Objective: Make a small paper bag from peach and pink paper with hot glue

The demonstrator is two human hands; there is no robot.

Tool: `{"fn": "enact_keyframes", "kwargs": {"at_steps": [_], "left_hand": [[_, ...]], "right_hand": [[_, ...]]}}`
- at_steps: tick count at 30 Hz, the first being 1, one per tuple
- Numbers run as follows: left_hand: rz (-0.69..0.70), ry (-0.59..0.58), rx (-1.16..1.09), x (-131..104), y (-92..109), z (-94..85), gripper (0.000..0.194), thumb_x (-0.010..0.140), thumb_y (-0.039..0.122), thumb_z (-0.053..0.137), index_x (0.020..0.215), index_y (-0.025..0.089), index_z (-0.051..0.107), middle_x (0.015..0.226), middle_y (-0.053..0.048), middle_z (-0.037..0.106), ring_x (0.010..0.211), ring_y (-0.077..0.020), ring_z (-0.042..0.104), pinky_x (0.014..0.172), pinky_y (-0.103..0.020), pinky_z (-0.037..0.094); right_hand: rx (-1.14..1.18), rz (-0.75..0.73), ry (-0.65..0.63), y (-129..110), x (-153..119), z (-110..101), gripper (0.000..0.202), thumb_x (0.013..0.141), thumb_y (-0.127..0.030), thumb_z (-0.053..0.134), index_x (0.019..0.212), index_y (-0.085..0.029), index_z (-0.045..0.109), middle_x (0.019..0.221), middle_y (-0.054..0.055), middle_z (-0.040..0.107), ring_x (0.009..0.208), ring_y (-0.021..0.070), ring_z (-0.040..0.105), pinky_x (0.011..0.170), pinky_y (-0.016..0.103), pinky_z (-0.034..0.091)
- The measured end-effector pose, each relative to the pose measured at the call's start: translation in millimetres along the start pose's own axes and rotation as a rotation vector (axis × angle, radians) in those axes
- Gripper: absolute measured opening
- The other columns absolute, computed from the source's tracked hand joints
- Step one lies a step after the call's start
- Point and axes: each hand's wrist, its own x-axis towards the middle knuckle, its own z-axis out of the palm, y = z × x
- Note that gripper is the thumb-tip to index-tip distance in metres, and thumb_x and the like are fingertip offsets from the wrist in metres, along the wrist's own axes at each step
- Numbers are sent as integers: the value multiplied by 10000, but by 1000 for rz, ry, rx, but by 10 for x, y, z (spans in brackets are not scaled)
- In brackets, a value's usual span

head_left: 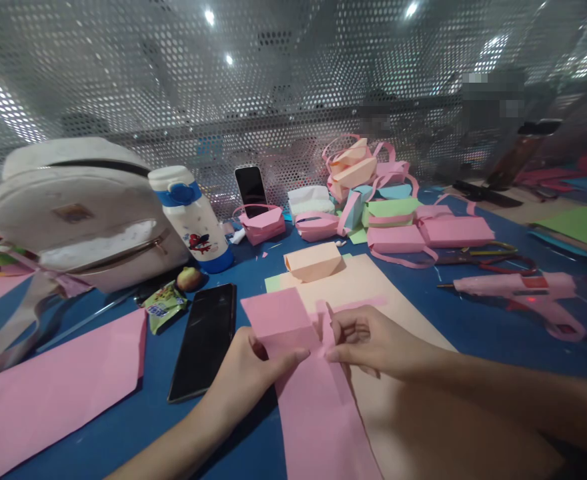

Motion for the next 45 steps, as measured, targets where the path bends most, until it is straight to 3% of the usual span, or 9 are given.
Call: {"fn": "enact_keyframes", "kwargs": {"at_steps": [4,9,16,20,25,31,36,40,45], "left_hand": [[82,104,-28,-7,-30,9,268,700,351,773,877,154,729,841,-64,772,767,-228,706,643,-268,547],[42,123,-45,12,-49,6,269,697,377,778,829,150,722,796,-55,765,702,-208,692,576,-241,526],[-33,-86,-76,0,28,-4,286,694,364,771,840,119,753,836,-72,774,706,-226,696,634,-285,551],[8,-14,-115,2,19,-2,372,688,356,788,984,134,749,921,-77,780,864,-274,714,738,-325,576],[42,125,-58,20,-40,5,365,675,368,802,957,141,751,890,-75,780,781,-250,718,611,-270,563],[2,-90,-87,10,12,-8,290,704,348,774,890,126,755,896,-82,781,763,-235,710,669,-291,556],[19,-47,-137,2,43,-10,363,701,316,778,1021,148,741,1006,-80,771,859,-252,705,731,-320,566],[13,14,-37,14,26,-4,208,714,333,760,762,131,749,772,-51,762,649,-195,676,577,-254,528],[-18,-68,-55,-2,-2,1,289,691,332,781,883,118,758,886,-86,773,742,-236,701,664,-303,554]], "right_hand": [[-36,-12,1,-3,-4,-6,232,768,-318,713,694,-163,556,571,-68,486,365,31,400,349,165,315],[-36,33,-11,8,4,-12,207,795,-321,686,751,-171,551,591,-72,489,349,29,405,342,165,316],[5,-22,19,12,3,0,269,749,-336,738,698,-172,532,589,-75,485,350,15,390,332,152,294],[-3,-35,46,43,12,-14,240,787,-342,698,738,-166,544,624,-52,535,354,22,429,344,154,327],[-4,29,9,46,11,-17,204,766,-312,711,786,-165,572,607,-47,558,366,39,440,338,154,350],[-21,-29,18,26,-1,0,225,755,-298,726,686,-159,563,581,-58,526,357,23,413,342,151,326],[-19,-42,20,11,-6,-10,253,777,-347,719,702,-164,562,599,-56,527,363,27,430,353,161,351],[-13,26,-20,23,3,-18,244,765,-347,727,734,-158,576,597,-46,549,366,32,434,340,152,341],[-22,-9,20,37,5,-10,229,758,-330,727,732,-153,584,607,-45,540,361,28,412,338,158,326]]}}
